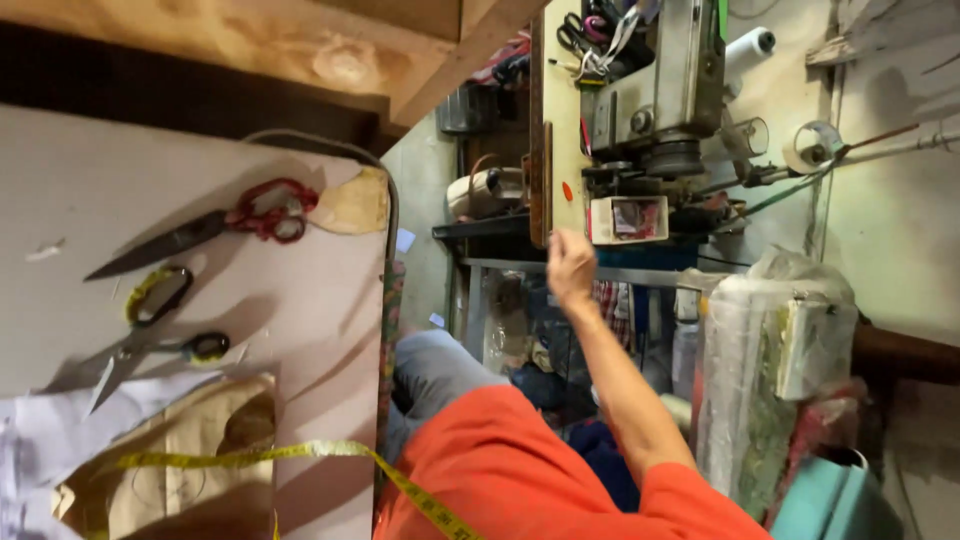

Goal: Measuring and cutting fabric according to a paper pattern in a sewing workshop.

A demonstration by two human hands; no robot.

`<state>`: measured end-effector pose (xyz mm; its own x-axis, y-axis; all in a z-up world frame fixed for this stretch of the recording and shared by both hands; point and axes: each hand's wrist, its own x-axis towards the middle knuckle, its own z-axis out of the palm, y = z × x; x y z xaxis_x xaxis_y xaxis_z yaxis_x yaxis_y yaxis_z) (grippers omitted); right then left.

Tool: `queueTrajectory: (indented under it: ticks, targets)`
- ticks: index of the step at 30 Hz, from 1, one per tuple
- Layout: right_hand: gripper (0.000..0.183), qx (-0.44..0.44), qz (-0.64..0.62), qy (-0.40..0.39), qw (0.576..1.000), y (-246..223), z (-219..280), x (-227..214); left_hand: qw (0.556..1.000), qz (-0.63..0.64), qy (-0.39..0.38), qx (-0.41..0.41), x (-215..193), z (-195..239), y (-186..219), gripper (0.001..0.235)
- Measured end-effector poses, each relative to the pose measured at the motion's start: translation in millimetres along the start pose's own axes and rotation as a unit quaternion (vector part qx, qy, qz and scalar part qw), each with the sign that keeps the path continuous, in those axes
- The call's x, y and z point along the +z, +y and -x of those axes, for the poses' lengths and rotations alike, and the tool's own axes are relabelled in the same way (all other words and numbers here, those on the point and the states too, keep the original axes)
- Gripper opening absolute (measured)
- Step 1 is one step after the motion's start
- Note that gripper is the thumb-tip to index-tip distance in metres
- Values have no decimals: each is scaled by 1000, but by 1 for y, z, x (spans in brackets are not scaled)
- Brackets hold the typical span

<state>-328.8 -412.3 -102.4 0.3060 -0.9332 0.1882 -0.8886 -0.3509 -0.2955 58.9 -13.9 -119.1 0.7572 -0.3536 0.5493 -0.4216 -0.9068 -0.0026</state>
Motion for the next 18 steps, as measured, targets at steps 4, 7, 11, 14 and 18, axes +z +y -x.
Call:
queueTrajectory:
  ticks: [4,7,11,14,18]
  targets:
    - [18,27,84,37,995,57,-52,28,998,-55,-23,30,68,82,-30,30]
    - [9,34,182,3,983,104,-69,66,993,-103,-40,39,105,123,-37,31]
    - [6,53,175,13,983,96,-75,66,985,-160,-55,45,166,161,-30,33]
    - [6,67,153,17,986,113,-73,73,975,-204,-74,52,193,182,-29,34]
    - [10,88,-140,81,983,62,-63,45,948,-298,-108,27,196,186,-40,36]
